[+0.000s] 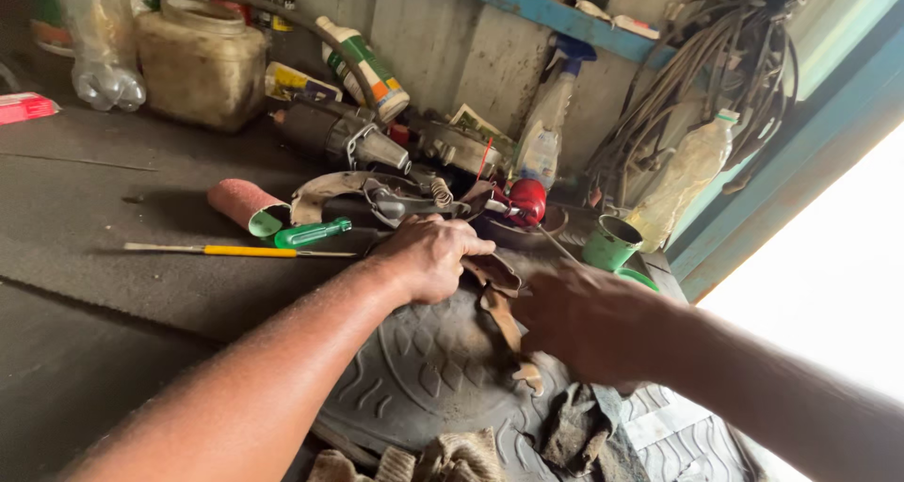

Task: The person repairs a metal brake shoe by cleaning the surface with sandpaper and wiping it with a cloth.

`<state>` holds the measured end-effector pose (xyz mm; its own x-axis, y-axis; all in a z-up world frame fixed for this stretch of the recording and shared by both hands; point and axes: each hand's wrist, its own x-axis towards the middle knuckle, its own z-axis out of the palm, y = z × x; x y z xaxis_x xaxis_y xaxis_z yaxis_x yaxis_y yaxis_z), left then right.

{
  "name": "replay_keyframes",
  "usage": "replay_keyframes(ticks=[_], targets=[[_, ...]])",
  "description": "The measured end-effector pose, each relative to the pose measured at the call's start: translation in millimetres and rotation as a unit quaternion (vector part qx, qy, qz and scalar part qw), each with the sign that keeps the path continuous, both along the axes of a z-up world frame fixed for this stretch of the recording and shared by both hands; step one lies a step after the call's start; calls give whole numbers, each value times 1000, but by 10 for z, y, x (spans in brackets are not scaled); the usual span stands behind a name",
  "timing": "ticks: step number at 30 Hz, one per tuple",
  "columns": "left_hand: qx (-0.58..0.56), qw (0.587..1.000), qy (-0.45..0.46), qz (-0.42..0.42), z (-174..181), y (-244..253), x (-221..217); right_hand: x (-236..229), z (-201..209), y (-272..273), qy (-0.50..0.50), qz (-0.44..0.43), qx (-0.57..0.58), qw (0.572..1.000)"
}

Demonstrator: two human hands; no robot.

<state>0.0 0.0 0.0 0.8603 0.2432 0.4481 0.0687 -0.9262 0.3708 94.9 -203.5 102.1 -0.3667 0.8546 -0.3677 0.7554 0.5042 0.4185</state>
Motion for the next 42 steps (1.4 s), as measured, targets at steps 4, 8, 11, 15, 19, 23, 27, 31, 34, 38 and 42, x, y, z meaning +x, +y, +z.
replay_keyframes(ticks=[4, 8, 11, 15, 19, 23, 27, 31, 34, 38, 42], targets=[[11, 1000, 5, -6, 75, -58, -27, 44, 108, -88, 119, 46, 108, 986], [23, 998, 53, -5, 184, -106, -111, -166, 14, 147, 170, 44, 132, 976], [34, 997, 69, -13, 250, -93, -82, -133, 2, 164, 133, 48, 112, 984], [33, 997, 69, -7, 203, -76, -109, -16, -41, -39, 194, 26, 91, 977], [28, 997, 67, -12, 210, -105, -103, -20, 41, -154, 164, 39, 67, 983], [35, 995, 95, 7, 233, -124, -83, -48, -7, 66, 194, 85, 113, 971], [30, 998, 63, 0, 195, -101, -81, 92, -44, -37, 174, 89, 107, 975], [14, 999, 44, 0, 184, -87, -76, 164, 11, -260, 103, -58, 41, 992], [17, 999, 45, 0, 200, -124, -50, 144, 60, -270, 140, -2, 76, 987], [23, 997, 69, 3, 250, -116, -91, 56, -8, -59, 203, 66, 129, 968], [53, 993, 101, 18, 181, -153, -41, 57, -4, -333, 324, -159, 201, 911]])
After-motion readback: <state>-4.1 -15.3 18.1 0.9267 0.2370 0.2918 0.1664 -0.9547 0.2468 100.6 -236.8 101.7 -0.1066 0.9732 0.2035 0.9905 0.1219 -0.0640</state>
